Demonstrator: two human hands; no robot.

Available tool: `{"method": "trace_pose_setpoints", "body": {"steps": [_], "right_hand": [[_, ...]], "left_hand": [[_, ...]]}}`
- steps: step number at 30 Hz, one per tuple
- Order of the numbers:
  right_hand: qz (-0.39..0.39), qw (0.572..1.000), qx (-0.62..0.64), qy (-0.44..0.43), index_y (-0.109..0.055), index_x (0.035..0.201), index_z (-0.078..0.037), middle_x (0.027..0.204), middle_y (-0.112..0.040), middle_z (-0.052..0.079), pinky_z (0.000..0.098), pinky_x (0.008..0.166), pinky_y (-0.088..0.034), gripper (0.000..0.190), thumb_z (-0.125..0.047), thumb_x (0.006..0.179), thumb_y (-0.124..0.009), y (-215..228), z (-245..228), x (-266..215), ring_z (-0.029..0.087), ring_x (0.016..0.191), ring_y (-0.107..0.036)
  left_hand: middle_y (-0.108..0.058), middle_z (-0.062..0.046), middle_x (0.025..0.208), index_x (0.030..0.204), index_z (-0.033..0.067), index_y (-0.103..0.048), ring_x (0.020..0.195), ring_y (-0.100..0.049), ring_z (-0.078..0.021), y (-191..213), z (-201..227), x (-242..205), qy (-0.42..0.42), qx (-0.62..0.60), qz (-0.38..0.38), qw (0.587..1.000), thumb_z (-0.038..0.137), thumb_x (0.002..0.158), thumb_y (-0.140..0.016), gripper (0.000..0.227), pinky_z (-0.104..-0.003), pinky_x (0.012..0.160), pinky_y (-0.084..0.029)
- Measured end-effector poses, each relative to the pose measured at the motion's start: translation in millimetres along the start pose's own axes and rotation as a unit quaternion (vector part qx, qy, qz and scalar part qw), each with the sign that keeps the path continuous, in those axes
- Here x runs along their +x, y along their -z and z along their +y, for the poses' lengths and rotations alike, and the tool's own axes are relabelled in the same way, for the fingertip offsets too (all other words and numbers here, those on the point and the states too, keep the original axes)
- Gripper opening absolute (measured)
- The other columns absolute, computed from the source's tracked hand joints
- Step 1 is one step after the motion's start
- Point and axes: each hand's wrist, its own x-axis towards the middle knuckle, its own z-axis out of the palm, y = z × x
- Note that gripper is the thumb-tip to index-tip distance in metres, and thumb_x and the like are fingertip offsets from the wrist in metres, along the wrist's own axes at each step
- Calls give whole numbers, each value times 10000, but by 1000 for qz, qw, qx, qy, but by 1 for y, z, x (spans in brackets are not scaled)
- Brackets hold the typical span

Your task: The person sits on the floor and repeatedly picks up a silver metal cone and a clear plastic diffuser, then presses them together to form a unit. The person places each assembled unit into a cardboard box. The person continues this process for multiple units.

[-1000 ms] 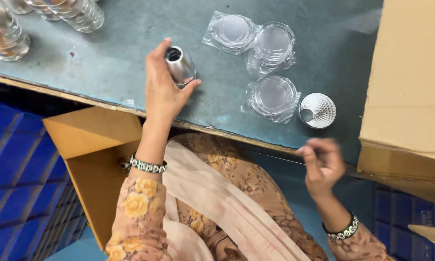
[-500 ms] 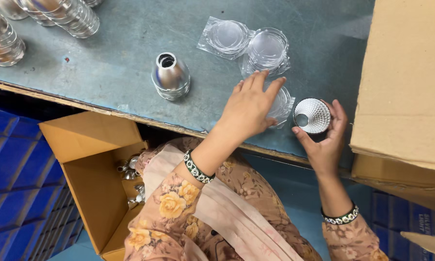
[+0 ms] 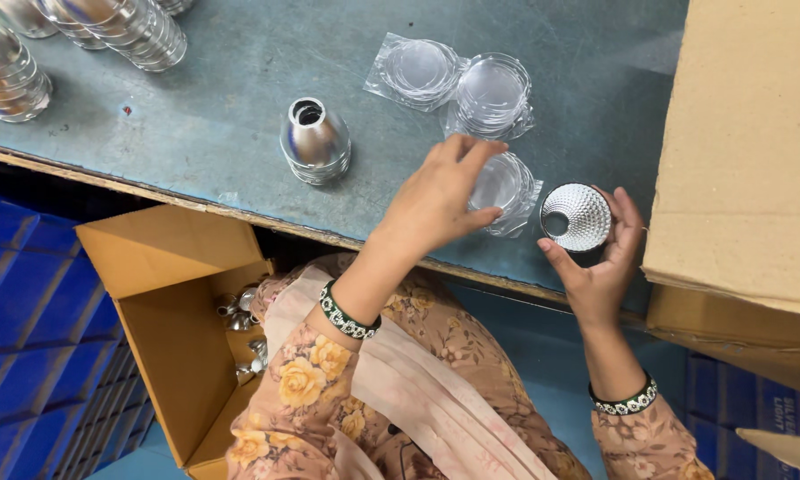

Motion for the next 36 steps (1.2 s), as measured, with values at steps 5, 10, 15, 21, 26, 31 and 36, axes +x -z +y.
{"method": "trace_pose_setpoints", "body": {"steps": [5, 10, 15, 21, 26, 31, 36], "right_hand": [[1, 1000, 8, 10, -319, 1609, -47, 1502, -510, 175, 369, 1226, -434, 952, -150, 868, -908, 3, 8, -4, 248, 1395, -536], [24, 995, 89, 35, -306, 1578, -48, 1529, -495, 151, 373, 1253, -455, 956, -276, 892, -931, 9, 10, -12, 231, 1370, -518], [-13, 986, 160, 54, -386, 1526, -64, 1410, -522, 98, 376, 1215, -490, 971, -423, 805, -930, -3, -14, -31, 257, 1361, -578], [-172, 961, 217, 17, -414, 1464, -56, 1460, -564, 159, 374, 1115, -540, 974, -385, 717, -946, -33, -66, -44, 286, 1370, -591], [-266, 952, 132, 78, -473, 1488, -41, 1459, -451, 163, 425, 1180, -509, 986, -223, 632, -929, -58, -91, -43, 302, 1415, -532], [-325, 923, 207, -8, -452, 1434, -47, 1468, -516, 184, 394, 1132, -502, 948, -220, 656, -965, -63, -101, -44, 279, 1379, -558], [-341, 926, 127, 105, -497, 1343, -64, 1433, -561, 172, 422, 1118, -499, 850, -225, 645, -955, -67, -107, -45, 308, 1323, -583]], "left_hand": [[-581, -113, 1340, 1437, 170, -541, 1128, -639, -262, 10, -13, -26, 52, -163, 7, 985, 241, 804, -861, 713, -399, 913, -588], [-480, -232, 1496, 1610, 105, -322, 1387, -509, -406, -6, -24, -78, 78, -749, -18, 658, 197, 999, -676, 711, -524, 1092, -520], [-394, -254, 1584, 1638, 140, -241, 1455, -438, -443, -21, -27, -141, 95, -826, -14, 555, 231, 1051, -606, 697, -549, 1129, -490], [-371, -221, 1625, 1618, 87, -296, 1461, -458, -378, -12, -15, -184, 147, -708, 34, 690, 194, 1033, -627, 681, -529, 1131, -498], [-346, -182, 1624, 1599, 120, -295, 1457, -462, -329, -2, -8, -205, 154, -717, 48, 678, 66, 936, -725, 792, -492, 1124, -506], [-341, -131, 1647, 1580, 109, -363, 1430, -490, -275, 6, 3, -218, 187, -632, 72, 749, 44, 884, -770, 809, -447, 1086, -535], [-460, -135, 1538, 1561, 104, -462, 1356, -563, -257, 10, 15, -221, 197, -531, 81, 821, 71, 878, -809, 767, -379, 1071, -557]]}}
